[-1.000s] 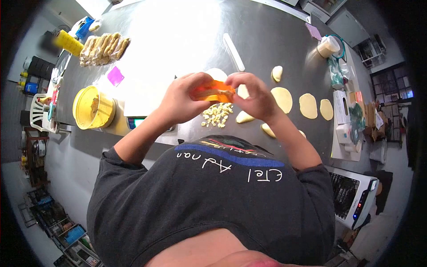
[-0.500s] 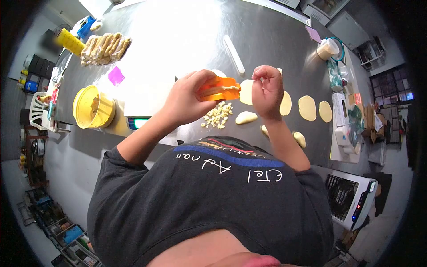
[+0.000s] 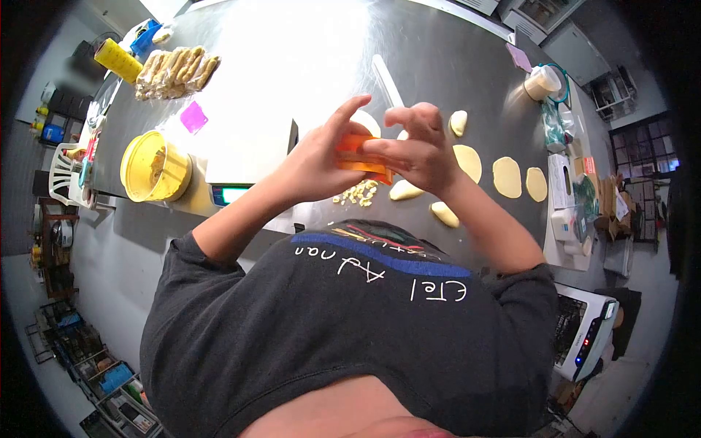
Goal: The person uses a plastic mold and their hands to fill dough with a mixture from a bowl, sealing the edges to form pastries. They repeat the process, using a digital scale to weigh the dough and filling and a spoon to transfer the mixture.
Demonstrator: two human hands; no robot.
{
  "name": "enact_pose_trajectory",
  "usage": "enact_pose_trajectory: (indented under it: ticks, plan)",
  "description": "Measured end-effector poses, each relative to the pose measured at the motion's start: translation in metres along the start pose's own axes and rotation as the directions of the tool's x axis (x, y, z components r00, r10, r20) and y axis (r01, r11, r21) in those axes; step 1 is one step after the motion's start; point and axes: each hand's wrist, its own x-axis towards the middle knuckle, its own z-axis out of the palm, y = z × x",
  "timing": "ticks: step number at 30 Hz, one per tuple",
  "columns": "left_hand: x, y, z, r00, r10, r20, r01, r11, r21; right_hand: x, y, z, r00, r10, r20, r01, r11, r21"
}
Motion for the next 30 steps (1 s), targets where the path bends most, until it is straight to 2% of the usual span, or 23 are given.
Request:
enact_pose_trajectory:
  ticks: [2,5,7,11,13,14,16,20,22,25,26,28,29,30]
  plan:
    - [-0.001,0.0,0.004,1.0,0.02,0.01,-0.02,1.0,-0.011,-0.003,0.008,0.01,0.999,-0.028,0.039,0.028,1.0,-0.006]
    - [-0.004,0.0,0.006,0.999,-0.05,0.013,0.051,0.995,-0.083,-0.002,0.015,0.013,0.991,-0.119,0.068,0.119,0.993,0.004]
    - [-0.005,0.001,0.008,0.998,-0.063,0.014,0.064,0.989,-0.13,-0.001,0.017,0.011,0.966,-0.244,0.086,0.249,0.967,-0.049]
    - [-0.007,0.001,0.009,1.0,-0.012,-0.012,0.011,0.995,-0.098,-0.021,0.027,0.007,0.967,-0.248,0.061,0.25,0.967,-0.036]
    - [-0.008,0.0,0.007,0.999,0.015,-0.03,-0.014,0.998,0.058,-0.034,0.033,0.005,0.971,-0.231,0.06,0.234,0.971,-0.048]
    - [-0.008,0.001,0.006,0.999,0.016,-0.03,-0.014,0.998,0.057,-0.041,0.036,0.002,0.971,-0.23,0.062,0.234,0.971,-0.048]
    - [-0.007,0.003,0.004,0.989,0.128,-0.069,-0.112,0.973,0.2,-0.048,0.039,-0.004,0.991,-0.093,0.1,0.106,0.985,-0.136]
    - [-0.004,0.006,0.004,0.987,0.14,-0.076,-0.107,0.936,0.336,-0.041,0.032,-0.015,0.993,0.067,0.094,-0.044,0.973,-0.225]
    - [-0.003,0.005,0.005,0.981,0.187,-0.059,-0.154,0.92,0.361,-0.024,0.021,-0.021,0.993,0.091,0.073,-0.078,0.983,-0.169]
    - [0.0,0.004,0.005,0.98,0.197,-0.012,-0.179,0.91,0.374,-0.002,0.008,-0.013,0.996,-0.087,0.036,0.085,0.995,0.051]
    - [0.001,0.004,0.006,0.98,0.198,-0.011,-0.179,0.91,0.374,0.003,0.007,-0.008,0.996,-0.086,0.035,0.085,0.995,0.051]
    - [0.003,0.003,0.01,0.976,0.216,-0.029,-0.194,0.924,0.33,0.012,0.004,-0.001,0.975,-0.164,0.15,0.152,0.985,0.085]
    - [0.002,0.002,0.01,0.976,0.215,-0.028,-0.194,0.923,0.331,0.011,0.004,0.004,0.976,-0.139,0.167,0.129,0.989,0.07]
    - [0.002,0.0,0.01,0.988,0.148,-0.035,-0.129,0.938,0.322,0.011,0.004,0.009,0.976,-0.14,0.166,0.129,0.989,0.07]
